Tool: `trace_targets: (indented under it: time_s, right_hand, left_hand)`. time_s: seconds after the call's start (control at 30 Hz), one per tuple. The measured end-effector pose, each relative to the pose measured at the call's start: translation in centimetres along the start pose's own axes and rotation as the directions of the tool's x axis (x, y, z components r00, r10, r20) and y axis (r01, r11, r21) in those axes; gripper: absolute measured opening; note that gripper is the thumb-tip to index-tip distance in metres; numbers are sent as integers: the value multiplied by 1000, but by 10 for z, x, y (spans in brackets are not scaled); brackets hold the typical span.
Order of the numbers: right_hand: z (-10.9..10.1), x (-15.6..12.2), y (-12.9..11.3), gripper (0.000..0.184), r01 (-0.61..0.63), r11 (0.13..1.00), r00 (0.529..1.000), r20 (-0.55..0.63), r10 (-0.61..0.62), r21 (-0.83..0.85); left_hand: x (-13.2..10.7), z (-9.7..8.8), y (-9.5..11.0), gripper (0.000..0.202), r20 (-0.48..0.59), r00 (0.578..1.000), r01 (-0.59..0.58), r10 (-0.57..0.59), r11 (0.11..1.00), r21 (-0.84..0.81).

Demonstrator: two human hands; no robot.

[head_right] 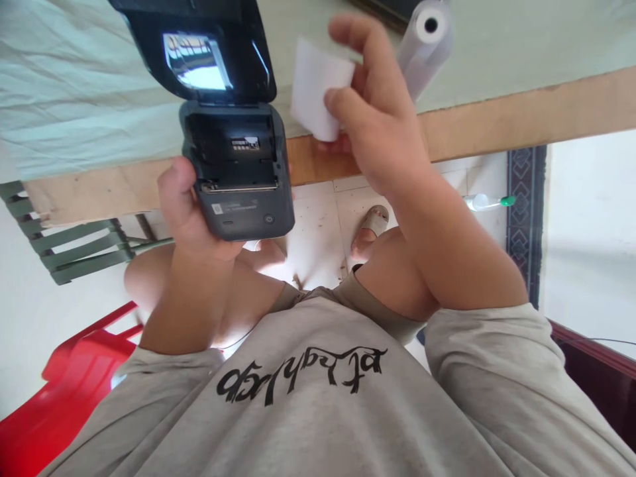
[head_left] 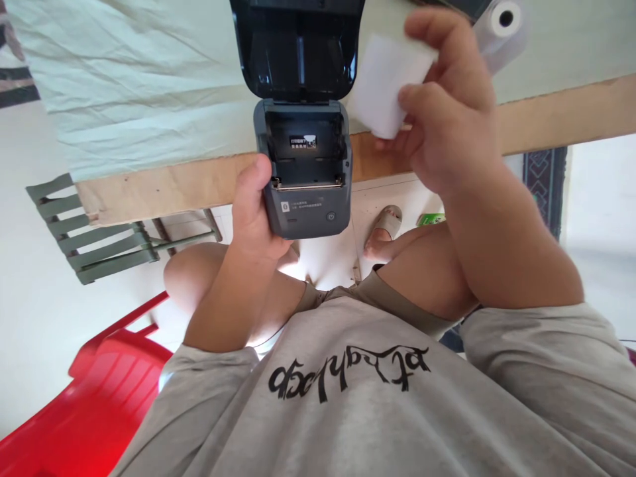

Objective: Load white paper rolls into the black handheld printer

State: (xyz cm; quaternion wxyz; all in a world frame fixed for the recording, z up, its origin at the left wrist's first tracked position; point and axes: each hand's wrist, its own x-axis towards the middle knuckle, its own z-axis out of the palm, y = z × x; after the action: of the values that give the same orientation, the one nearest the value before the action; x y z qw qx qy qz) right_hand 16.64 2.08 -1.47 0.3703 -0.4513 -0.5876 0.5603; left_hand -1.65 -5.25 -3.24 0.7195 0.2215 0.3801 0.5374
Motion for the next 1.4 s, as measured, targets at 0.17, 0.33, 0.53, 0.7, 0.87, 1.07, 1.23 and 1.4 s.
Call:
trace_targets:
  time_s: [0.17,0.33,0.53,0.7,0.87,1.07,1.23,1.4]
  right_hand:
    - [1,-6,0,36,-107,970,994,42,100,220]
    - [-3,-8,-4,33,-230,903,973,86,213,364]
    - [-7,-7,1,30,-224,891,975,90,205,394]
    - [-8,-7,0,34,-260,879,966,105,238,400]
    - [-3,-10,-8,30,-291,854,956,151,250,432]
    - [3,-11,-14,37,-254,871,966,74,246,420]
    - [7,-8,-16,34,-250,875,962,2,274,414]
    - [8,-20,-27,41,-12,992,992,-127,29,128]
  left_hand:
    - [1,1,1,34,-11,1000,-8,8,1000,9]
    - [3,2,1,36,10,1000,-20,20,1000,18]
    - [2,7,3,53,-12,999,53,-53,993,104]
    - [2,7,2,48,-12,1000,19,-18,996,84]
    - [1,6,1,36,-24,999,-37,38,998,49]
    - [-1,9,2,49,-18,999,50,-48,991,125]
    - [-1,9,1,50,-18,1000,-9,11,997,70]
    - [-1,10,0,43,-50,999,7,-6,1000,23]
